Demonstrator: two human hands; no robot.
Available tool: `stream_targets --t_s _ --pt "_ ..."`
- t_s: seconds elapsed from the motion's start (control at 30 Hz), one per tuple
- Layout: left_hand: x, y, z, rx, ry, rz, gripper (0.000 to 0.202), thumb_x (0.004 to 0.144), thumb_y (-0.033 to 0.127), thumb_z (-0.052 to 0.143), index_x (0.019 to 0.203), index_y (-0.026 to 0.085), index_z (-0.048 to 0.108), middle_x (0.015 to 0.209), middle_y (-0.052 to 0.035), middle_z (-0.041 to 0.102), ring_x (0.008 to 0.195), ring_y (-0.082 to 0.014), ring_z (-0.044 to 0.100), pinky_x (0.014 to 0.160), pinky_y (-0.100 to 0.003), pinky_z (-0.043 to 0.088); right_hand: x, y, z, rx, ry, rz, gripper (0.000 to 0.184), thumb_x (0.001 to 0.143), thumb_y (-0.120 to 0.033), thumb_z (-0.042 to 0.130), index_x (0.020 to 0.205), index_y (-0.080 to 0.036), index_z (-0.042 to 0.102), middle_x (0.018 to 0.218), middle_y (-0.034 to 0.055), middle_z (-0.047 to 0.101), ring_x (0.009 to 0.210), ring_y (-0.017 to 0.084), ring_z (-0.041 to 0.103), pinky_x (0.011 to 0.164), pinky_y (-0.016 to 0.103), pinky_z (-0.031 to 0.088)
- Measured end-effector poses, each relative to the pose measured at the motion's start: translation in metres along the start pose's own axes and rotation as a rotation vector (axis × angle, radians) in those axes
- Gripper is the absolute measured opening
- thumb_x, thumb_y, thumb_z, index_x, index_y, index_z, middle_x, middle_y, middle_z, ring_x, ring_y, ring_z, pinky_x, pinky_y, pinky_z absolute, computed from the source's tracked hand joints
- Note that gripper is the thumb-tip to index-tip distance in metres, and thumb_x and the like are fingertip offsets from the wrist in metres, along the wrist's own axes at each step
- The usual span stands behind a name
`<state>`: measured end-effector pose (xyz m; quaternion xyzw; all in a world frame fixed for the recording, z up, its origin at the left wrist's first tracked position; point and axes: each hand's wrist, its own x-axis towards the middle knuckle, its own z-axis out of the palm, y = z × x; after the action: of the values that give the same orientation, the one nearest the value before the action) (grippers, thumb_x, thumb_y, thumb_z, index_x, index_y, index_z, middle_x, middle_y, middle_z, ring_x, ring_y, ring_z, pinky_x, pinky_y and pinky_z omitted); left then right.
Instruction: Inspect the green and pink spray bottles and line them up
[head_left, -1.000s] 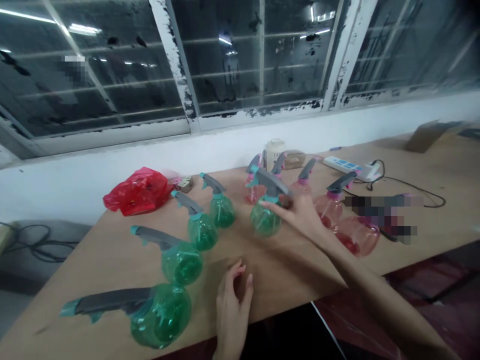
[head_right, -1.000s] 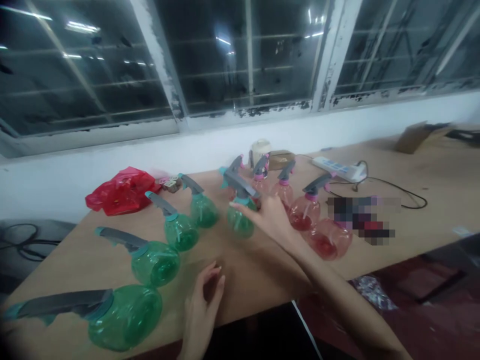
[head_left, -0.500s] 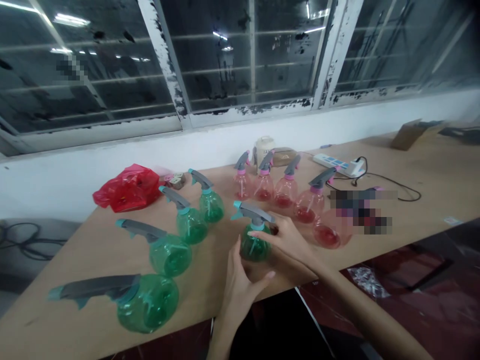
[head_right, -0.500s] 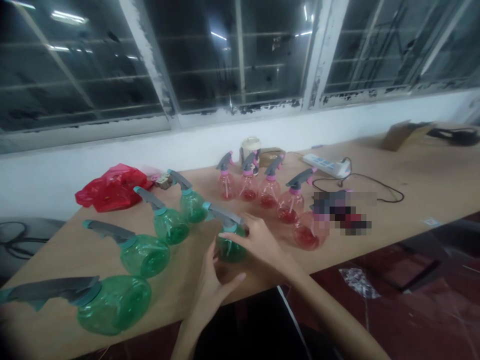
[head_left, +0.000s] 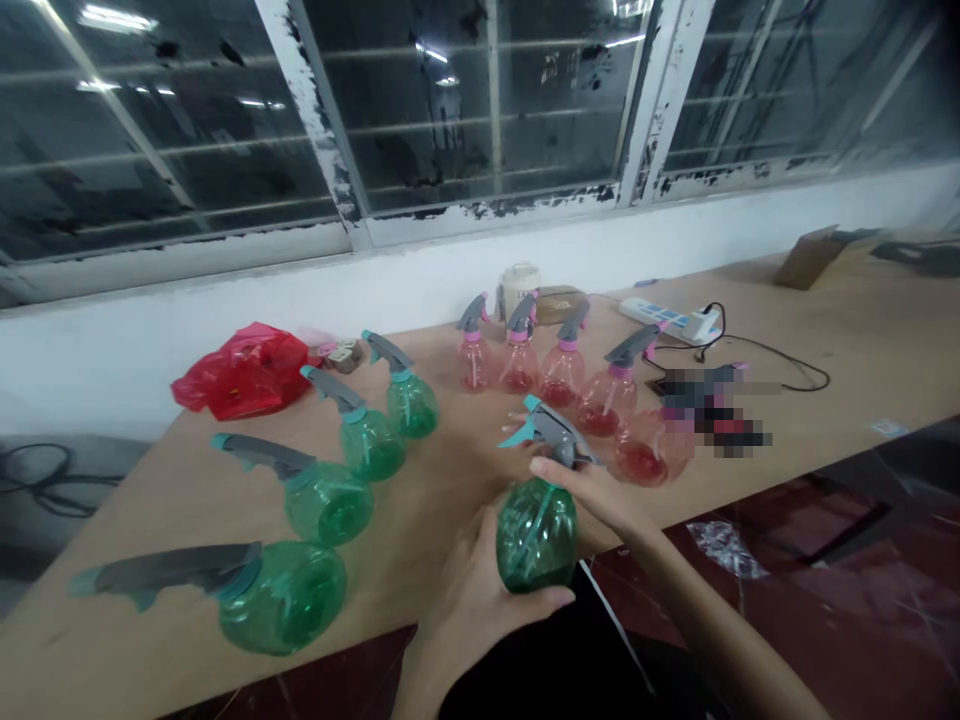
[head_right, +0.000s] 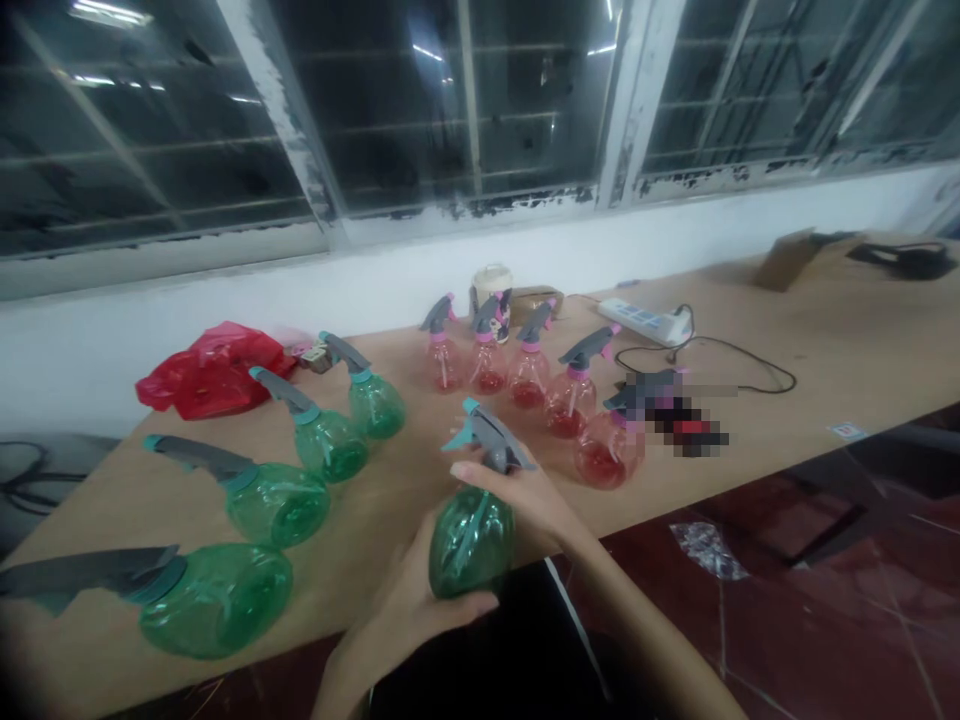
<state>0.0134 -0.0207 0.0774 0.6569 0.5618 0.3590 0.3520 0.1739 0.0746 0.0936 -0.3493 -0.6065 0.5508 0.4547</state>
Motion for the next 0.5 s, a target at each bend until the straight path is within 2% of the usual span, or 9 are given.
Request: stream_targets --t_s 0.1,0.17,0.27,0.33,0.4,0.47,0.5 --pt "-0.008 0.016 -0.005 0.028 0.006 0.009 0.081 0.058 0.042 0.079 0.133 0.029 0.05 0.123 -0.0118 0.062 0.111 -0.0355 0.059 0.09 -0.053 0.049 -0.003 0.003 0.01 0.337 -0.06 0.037 0.031 0.079 -0.046 0.064 0.104 -0.028 0.067 0.11 0.0046 0.069 0.108 0.024 0.06 0.099 0.044 0.042" --pt "-0.013 0.022 -0.007 0.053 0.006 -0.004 0.083 0.055 0.045 0.081 0.132 0.029 0.052 0.122 -0.0115 0.062 0.11 -0.0356 0.06 0.087 -0.051 0.051 -0.003 0.005 0.015 0.439 -0.031 0.063 0.03 0.08 -0.042 0.063 0.105 -0.026 0.068 0.116 0.0054 0.067 0.112 0.025 0.059 0.103 0.044 0.039" --pt "-0.016 0.022 -0.013 0.042 -0.055 -0.025 0.089 0.055 0.046 0.082 0.135 0.032 0.047 0.133 -0.0092 0.056 0.122 -0.0355 0.051 0.096 -0.051 0.045 -0.002 0.008 0.017 0.5 0.017 0.082 0.026 0.08 -0.038 0.064 0.099 -0.022 0.071 0.115 0.006 0.068 0.113 0.026 0.059 0.106 0.043 0.037" --pt "-0.015 0.012 -0.017 -0.03 -0.081 -0.054 0.082 0.063 0.05 0.077 0.137 0.033 0.045 0.136 -0.0072 0.054 0.126 -0.0332 0.048 0.102 -0.05 0.041 -0.002 0.009 0.016 0.568 0.025 0.088 0.023 0.079 -0.036 0.064 0.096 -0.022 0.072 0.11 0.0055 0.07 0.113 0.026 0.059 0.105 0.044 0.039" --pt "-0.009 -0.004 -0.019 -0.155 -0.026 -0.099 0.064 0.078 0.058 0.06 0.135 0.031 0.048 0.129 -0.0078 0.06 0.12 -0.0299 0.055 0.101 -0.048 0.042 -0.002 0.008 0.015 0.621 0.016 0.101 0.023 0.077 -0.033 0.066 0.096 -0.023 0.072 0.109 0.0048 0.07 0.112 0.026 0.06 0.104 0.044 0.04" --pt "-0.001 -0.023 -0.02 -0.234 0.16 -0.157 0.056 0.089 0.06 0.036 0.127 0.025 0.056 0.118 -0.01 0.066 0.109 -0.0261 0.062 0.1 -0.046 0.043 -0.003 0.008 0.013 0.652 -0.004 0.108 0.024 0.075 -0.029 0.068 0.099 -0.024 0.071 0.11 0.0043 0.07 0.112 0.025 0.061 0.105 0.042 0.039" --pt "0.004 -0.032 -0.019 -0.245 0.245 -0.181 0.056 0.09 0.06 0.033 0.124 0.022 0.058 0.113 -0.0104 0.068 0.104 -0.0249 0.064 0.099 -0.045 0.044 -0.004 0.008 0.013 0.671 -0.011 0.106 0.025 0.074 -0.027 0.069 0.099 -0.024 0.071 0.111 0.0041 0.07 0.112 0.025 0.061 0.105 0.042 0.039"
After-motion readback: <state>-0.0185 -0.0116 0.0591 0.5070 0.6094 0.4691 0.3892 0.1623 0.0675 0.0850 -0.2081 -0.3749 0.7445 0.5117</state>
